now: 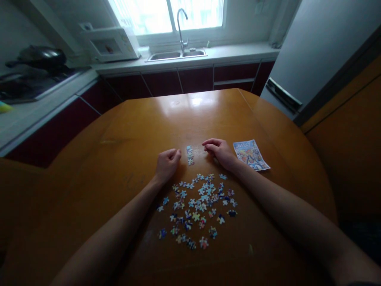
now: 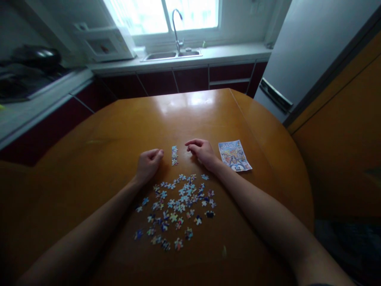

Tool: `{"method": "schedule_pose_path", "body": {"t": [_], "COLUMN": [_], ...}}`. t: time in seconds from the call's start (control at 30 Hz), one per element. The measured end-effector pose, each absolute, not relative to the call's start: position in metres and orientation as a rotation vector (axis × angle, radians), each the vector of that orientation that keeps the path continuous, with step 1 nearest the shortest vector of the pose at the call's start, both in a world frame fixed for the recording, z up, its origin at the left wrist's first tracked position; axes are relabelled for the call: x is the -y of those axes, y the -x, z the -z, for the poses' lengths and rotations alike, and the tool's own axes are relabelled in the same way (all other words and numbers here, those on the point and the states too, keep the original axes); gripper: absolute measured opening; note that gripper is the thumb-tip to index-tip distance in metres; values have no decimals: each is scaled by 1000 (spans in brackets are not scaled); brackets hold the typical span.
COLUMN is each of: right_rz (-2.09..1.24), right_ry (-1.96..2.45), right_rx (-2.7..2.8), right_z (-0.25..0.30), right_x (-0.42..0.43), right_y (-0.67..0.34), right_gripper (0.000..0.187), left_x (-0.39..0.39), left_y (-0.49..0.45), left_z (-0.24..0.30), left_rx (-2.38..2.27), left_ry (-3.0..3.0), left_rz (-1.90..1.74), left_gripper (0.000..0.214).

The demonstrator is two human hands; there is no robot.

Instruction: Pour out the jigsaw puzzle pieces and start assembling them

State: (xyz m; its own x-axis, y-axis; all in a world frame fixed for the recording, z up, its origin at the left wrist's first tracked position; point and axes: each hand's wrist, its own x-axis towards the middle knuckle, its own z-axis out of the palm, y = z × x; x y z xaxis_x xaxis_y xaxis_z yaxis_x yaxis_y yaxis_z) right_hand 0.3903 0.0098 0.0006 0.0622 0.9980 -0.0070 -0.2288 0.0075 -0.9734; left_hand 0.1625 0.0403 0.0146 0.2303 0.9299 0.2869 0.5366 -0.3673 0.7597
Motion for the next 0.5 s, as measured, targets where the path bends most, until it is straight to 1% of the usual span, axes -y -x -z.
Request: {"method": "schedule_pose_path", "body": {"t": [0.17, 0.3, 0.4, 0.5], "right_rz": [-1285, -1239, -1122, -990], "right_ry": [986, 967, 1060, 1183], "right_rx": [861, 767, 902, 1182], "right_z": [3, -16, -43, -65], "right_x": [-8, -8, 0, 22], "right_y": [-393, -402, -412, -423], "right_gripper": [17, 18, 16, 14], "left_x": [-41, -43, -45, -46], "left_y": [-163, -162, -161, -160], "left_z": [-15, -15, -13, -12], "left_rx": [-1348, -1330, -1308, -1297], "left_ry": [-2010, -1993, -1978, -1968], "left_rz": [-1006, -1032, -1040, -1046], "left_gripper": [44, 45, 46, 45]}}
